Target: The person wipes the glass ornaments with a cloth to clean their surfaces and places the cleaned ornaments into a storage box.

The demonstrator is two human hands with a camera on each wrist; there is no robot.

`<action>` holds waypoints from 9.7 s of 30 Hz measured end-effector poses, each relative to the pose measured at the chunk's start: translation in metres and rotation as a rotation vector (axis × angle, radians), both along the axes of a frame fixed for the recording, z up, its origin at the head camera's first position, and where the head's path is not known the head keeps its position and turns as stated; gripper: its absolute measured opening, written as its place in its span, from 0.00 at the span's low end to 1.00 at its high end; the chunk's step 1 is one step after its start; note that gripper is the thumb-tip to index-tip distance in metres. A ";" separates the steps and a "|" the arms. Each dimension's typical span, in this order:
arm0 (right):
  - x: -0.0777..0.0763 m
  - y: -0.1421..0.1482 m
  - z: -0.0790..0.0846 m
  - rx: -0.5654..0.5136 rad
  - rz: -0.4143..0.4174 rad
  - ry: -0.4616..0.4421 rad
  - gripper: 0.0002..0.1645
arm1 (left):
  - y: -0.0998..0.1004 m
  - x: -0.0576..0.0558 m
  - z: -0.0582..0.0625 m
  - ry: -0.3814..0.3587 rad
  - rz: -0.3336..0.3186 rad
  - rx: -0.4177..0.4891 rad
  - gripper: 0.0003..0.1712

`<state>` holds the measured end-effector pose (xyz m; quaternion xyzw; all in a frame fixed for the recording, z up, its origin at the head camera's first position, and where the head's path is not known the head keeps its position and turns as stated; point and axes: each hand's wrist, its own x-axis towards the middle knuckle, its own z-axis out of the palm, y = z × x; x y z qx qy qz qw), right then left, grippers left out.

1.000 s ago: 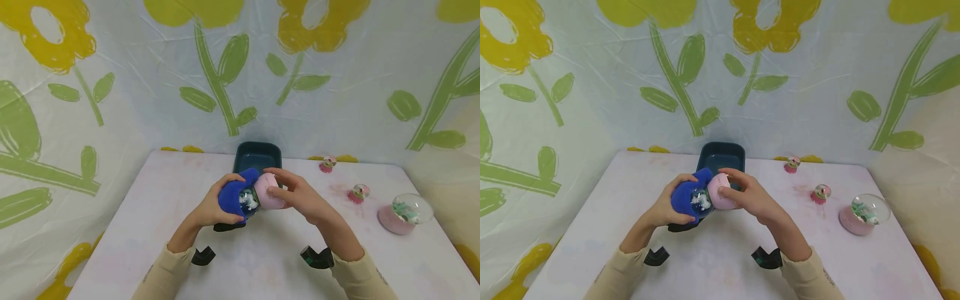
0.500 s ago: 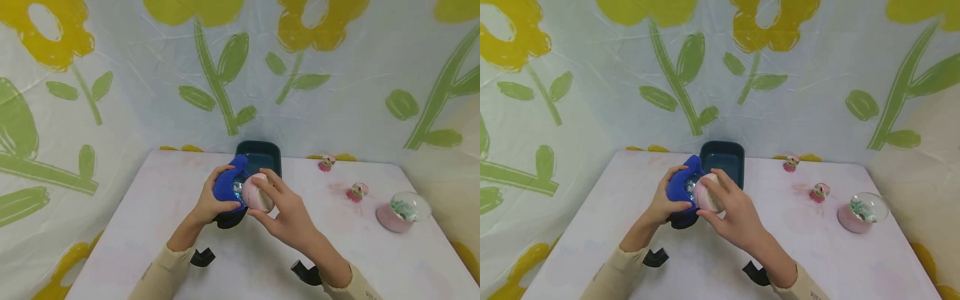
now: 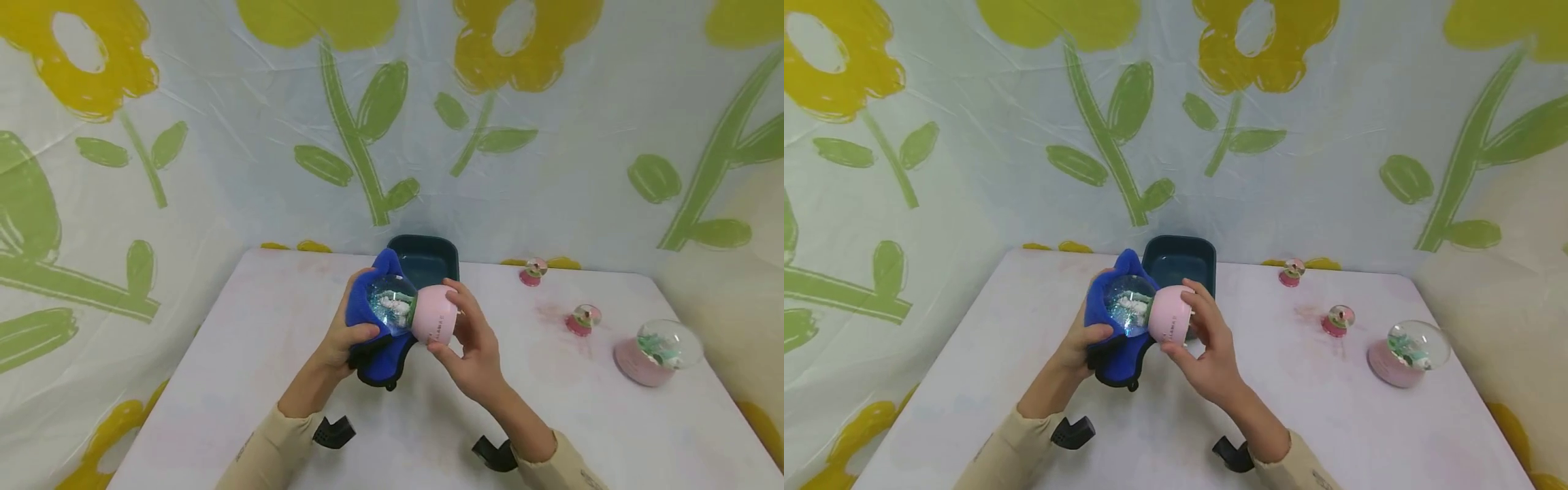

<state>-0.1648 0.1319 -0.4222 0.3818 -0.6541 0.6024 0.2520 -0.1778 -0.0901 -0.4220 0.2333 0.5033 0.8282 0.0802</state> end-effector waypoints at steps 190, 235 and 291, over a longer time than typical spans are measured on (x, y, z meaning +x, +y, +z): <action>0.042 0.043 -0.010 0.667 -0.158 0.046 0.41 | 0.021 0.029 -0.017 0.073 -0.105 -0.453 0.47; 0.011 0.042 0.001 0.721 -0.270 0.126 0.54 | 0.027 0.007 -0.021 -0.086 -0.147 -0.236 0.46; 0.021 0.034 -0.018 0.454 -0.099 0.285 0.36 | 0.022 0.020 -0.015 0.341 -0.125 -0.333 0.30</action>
